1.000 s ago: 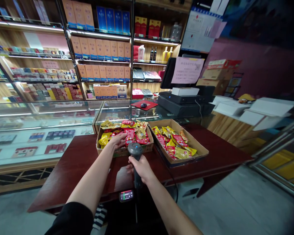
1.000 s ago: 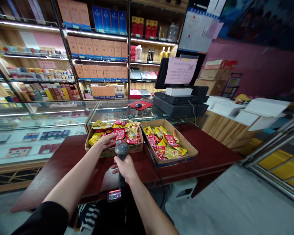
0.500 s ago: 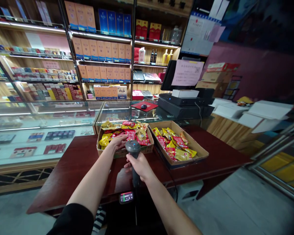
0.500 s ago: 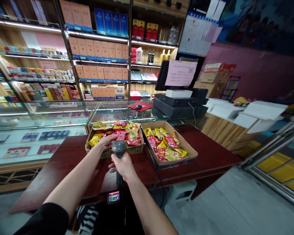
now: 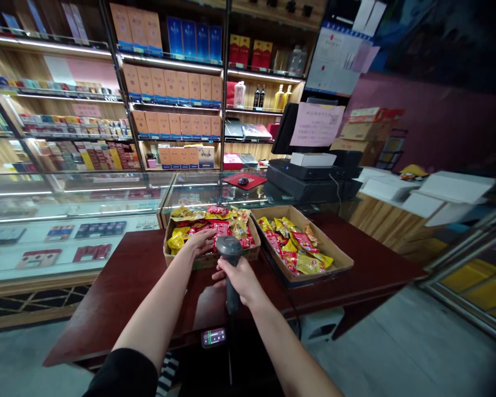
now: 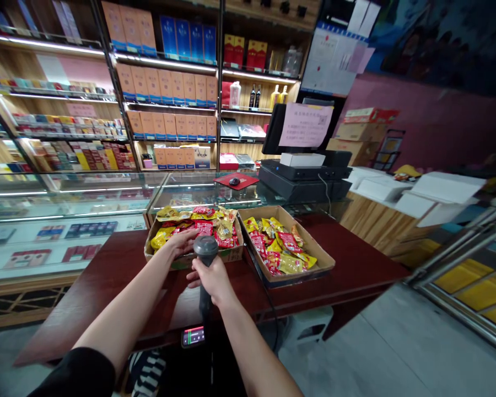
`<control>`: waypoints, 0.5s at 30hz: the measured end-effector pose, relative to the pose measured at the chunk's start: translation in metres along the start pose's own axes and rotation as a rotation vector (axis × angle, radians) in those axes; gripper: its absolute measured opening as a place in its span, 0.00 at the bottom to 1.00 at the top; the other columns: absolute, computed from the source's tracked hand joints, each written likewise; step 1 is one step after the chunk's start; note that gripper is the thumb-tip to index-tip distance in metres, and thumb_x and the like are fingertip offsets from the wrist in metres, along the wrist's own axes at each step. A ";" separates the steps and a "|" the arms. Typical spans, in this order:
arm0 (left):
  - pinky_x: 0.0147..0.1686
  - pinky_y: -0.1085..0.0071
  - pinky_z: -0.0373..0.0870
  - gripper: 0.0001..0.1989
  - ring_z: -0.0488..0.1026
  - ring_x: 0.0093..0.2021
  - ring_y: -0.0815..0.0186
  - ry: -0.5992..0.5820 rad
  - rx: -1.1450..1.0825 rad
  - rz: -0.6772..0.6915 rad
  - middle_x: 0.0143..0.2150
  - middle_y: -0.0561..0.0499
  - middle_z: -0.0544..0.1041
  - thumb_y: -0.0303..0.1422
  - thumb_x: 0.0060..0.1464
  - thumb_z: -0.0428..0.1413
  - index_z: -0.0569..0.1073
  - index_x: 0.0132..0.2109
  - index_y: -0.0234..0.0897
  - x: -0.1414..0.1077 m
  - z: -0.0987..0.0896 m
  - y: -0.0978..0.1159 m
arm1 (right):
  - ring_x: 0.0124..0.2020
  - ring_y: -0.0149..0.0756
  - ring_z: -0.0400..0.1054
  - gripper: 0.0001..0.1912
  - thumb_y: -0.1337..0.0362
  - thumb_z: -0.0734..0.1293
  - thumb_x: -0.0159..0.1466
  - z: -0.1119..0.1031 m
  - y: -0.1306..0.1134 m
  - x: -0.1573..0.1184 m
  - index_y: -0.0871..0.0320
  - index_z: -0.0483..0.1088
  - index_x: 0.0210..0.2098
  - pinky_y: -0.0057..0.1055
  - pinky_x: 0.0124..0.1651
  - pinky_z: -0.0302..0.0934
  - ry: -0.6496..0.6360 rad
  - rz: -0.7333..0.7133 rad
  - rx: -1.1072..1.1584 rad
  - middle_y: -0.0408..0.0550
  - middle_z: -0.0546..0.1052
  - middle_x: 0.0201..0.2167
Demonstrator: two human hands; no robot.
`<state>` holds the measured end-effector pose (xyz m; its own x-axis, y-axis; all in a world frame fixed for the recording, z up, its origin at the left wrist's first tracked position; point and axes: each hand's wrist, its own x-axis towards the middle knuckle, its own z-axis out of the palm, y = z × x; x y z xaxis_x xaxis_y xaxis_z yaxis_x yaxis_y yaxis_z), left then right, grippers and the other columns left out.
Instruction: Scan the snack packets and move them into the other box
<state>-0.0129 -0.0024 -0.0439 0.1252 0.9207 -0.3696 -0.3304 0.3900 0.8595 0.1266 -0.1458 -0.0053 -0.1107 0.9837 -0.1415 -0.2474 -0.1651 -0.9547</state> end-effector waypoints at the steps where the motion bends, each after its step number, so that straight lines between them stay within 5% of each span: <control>1: 0.22 0.79 0.71 0.13 0.74 0.23 0.70 -0.008 -0.006 0.001 0.30 0.50 0.78 0.30 0.47 0.64 0.71 0.40 0.35 -0.001 0.000 0.001 | 0.28 0.36 0.72 0.14 0.59 0.70 0.50 -0.003 -0.003 0.006 0.60 0.67 0.32 0.33 0.28 0.68 0.021 -0.045 -0.010 0.44 0.72 0.27; 5: 0.21 0.78 0.72 0.13 0.75 0.23 0.69 -0.002 -0.013 -0.003 0.31 0.49 0.78 0.30 0.47 0.64 0.70 0.40 0.34 -0.004 0.004 0.002 | 0.33 0.32 0.69 0.09 0.66 0.69 0.49 -0.020 -0.021 0.047 0.60 0.72 0.30 0.27 0.37 0.64 0.213 -0.210 -0.134 0.42 0.74 0.27; 7: 0.22 0.77 0.73 0.13 0.75 0.23 0.69 0.023 -0.009 -0.011 0.30 0.49 0.78 0.30 0.48 0.63 0.70 0.40 0.34 -0.004 0.005 0.002 | 0.28 0.29 0.66 0.08 0.68 0.68 0.48 -0.028 -0.031 0.070 0.60 0.72 0.30 0.25 0.33 0.61 0.249 -0.118 -0.114 0.40 0.73 0.23; 11: 0.22 0.77 0.73 0.11 0.76 0.24 0.68 0.032 0.016 -0.042 0.31 0.48 0.78 0.28 0.50 0.62 0.70 0.40 0.34 0.001 0.005 0.004 | 0.19 0.27 0.61 0.05 0.71 0.66 0.48 -0.039 -0.045 0.103 0.62 0.71 0.27 0.24 0.25 0.59 0.119 0.188 -0.017 0.39 0.68 0.16; 15: 0.24 0.77 0.74 0.11 0.76 0.24 0.69 -0.003 0.033 -0.007 0.30 0.49 0.78 0.27 0.48 0.63 0.71 0.38 0.33 0.007 0.019 0.019 | 0.17 0.27 0.60 0.03 0.73 0.65 0.49 -0.052 -0.059 0.116 0.62 0.69 0.25 0.25 0.23 0.59 0.075 0.242 0.000 0.41 0.69 0.15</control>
<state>-0.0007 0.0112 -0.0236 0.1300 0.9180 -0.3746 -0.2987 0.3965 0.8681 0.1787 -0.0187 0.0207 -0.0952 0.9180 -0.3850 -0.2220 -0.3966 -0.8908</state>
